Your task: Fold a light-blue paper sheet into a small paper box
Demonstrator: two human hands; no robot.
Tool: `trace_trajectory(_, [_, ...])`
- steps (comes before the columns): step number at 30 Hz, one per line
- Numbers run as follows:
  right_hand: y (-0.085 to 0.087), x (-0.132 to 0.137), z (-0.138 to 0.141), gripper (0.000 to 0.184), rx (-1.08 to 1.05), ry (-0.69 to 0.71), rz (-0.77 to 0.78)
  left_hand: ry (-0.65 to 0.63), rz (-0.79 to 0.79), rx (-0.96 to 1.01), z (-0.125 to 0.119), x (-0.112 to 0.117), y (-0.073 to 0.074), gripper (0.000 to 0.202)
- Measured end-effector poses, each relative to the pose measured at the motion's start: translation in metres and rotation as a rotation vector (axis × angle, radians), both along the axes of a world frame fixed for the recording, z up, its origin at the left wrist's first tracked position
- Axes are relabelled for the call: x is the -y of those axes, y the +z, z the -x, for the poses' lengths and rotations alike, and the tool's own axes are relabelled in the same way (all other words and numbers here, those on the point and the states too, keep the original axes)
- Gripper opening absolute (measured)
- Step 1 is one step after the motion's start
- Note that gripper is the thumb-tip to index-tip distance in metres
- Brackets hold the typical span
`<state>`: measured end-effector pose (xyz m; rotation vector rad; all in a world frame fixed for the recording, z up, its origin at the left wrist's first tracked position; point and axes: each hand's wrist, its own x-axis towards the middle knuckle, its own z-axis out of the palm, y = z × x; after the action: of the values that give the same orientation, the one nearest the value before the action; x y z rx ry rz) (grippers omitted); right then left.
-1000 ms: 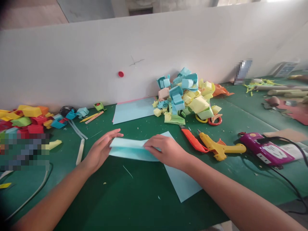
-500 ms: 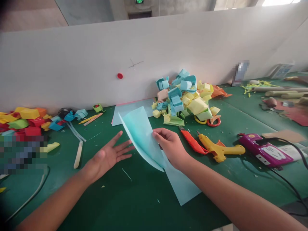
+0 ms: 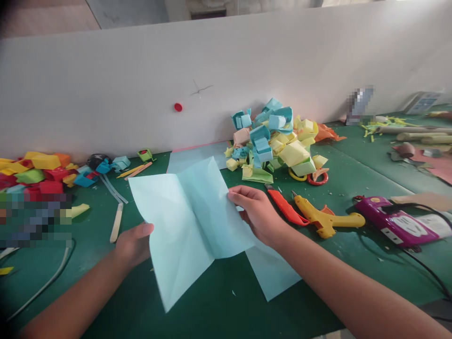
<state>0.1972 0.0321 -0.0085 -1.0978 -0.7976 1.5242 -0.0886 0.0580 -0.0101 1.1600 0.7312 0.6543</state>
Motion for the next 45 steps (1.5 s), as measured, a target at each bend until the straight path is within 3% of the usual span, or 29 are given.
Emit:
trace_trajectory(5, [-0.005, -0.013, -0.023, 0.022, 0.250, 0.095, -0.058, -0.023, 0.072, -0.025, 0.008, 0.000, 0.006, 0.049])
trace_trajectory(10, [-0.005, -0.013, -0.024, 0.020, 0.350, 0.235, -0.102, -0.045, 0.043, -0.014, 0.011, -0.009, -0.009, 0.045])
trace_trajectory(14, [-0.001, -0.008, -0.016, 0.026, 0.354, 0.379, -0.071, 0.035, -0.041, -0.146, 0.003, -0.008, -0.016, 0.049])
trace_trajectory(19, [0.000, -0.007, -0.015, 0.028, 0.306, 0.286, -0.003, 0.184, -0.088, -0.418, -0.009, -0.008, -0.010, 0.044])
trace_trajectory(25, [-0.014, -0.020, -0.032, 0.021, 0.508, 0.152, -0.052, 0.341, -0.060, -0.326, -0.011, -0.013, -0.004, 0.047])
trace_trajectory(34, [-0.022, -0.028, -0.041, 0.019, 0.617, 0.167, -0.175, 0.372, -0.022, -0.302, 0.001, -0.027, -0.009, 0.039])
trace_trajectory(42, [-0.023, -0.025, -0.040, 0.032, 0.675, 0.231, -0.326, 0.300, -0.169, -0.275, 0.009, -0.034, -0.003, 0.007])
trace_trajectory(45, [-0.025, -0.027, -0.041, 0.024, 0.651, 0.239, -0.420, 0.228, -0.227, -0.280, 0.015, -0.036, -0.005, 0.015])
